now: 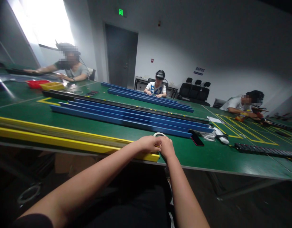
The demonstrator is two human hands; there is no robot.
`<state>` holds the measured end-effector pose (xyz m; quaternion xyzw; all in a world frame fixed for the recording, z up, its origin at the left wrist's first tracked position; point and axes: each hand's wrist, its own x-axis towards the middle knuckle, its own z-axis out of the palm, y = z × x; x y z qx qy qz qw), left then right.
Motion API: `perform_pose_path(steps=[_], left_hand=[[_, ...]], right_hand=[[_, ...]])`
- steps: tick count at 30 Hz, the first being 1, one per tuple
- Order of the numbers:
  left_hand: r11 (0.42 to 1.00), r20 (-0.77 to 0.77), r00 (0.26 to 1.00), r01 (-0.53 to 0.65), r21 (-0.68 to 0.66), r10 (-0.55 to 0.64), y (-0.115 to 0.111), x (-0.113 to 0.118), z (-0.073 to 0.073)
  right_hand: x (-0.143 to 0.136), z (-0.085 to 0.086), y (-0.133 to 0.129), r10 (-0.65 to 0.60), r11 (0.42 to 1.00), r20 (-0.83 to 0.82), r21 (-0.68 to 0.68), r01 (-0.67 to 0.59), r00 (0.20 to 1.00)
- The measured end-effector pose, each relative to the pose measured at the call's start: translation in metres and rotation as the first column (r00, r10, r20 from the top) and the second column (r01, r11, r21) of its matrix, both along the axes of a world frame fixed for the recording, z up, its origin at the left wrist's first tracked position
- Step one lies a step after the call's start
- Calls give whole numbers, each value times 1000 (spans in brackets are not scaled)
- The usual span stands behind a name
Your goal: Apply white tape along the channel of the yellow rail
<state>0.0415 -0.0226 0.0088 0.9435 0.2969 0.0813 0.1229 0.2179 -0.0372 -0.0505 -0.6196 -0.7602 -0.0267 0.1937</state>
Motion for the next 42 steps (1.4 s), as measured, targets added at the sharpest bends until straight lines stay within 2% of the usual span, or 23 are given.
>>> perform_pose_path(steps=[4,9,12,15,17,19,21,24,28,37,42], left_hand=[[998,91,994,57,39,-61,-8,-31,10],[980,69,993,-102,169,91,-20,-101,4],[958,150,982,-150,244,115,-28,-140,1],[945,213,973,-152,290,91,-39,-162,-1],[956,188,978,-134,261,86,-46,-165,-5],[961,125,983,-157,228,131,-51,-162,-10],[949,50,975,-221,223,216,-52,-155,-17],[934,-36,954,-284,218,298,-50,-148,-26],[930,-47,950,-291,225,309,-49,-148,-28],[935,-19,963,-258,244,270,-50,-155,-25],[945,-1,966,-252,209,258,-46,-180,-21]], right_hand=[[-1,-2,0,-5,999,-49,40,7,999],[1,-3,-1,24,983,-187,181,11,982],[-2,10,-12,32,953,-317,295,66,948],[-18,35,-33,53,927,-372,362,92,927],[-37,52,-49,105,958,-311,287,-12,945],[-59,64,-63,189,978,-160,115,-171,969],[-80,67,-73,273,960,-1,-69,-272,962],[-100,59,-79,254,956,175,-197,-219,951],[-104,48,-78,190,965,256,-225,-133,948],[-101,46,-81,201,969,233,-189,-158,951],[-86,43,-83,185,975,235,-167,-148,954]])
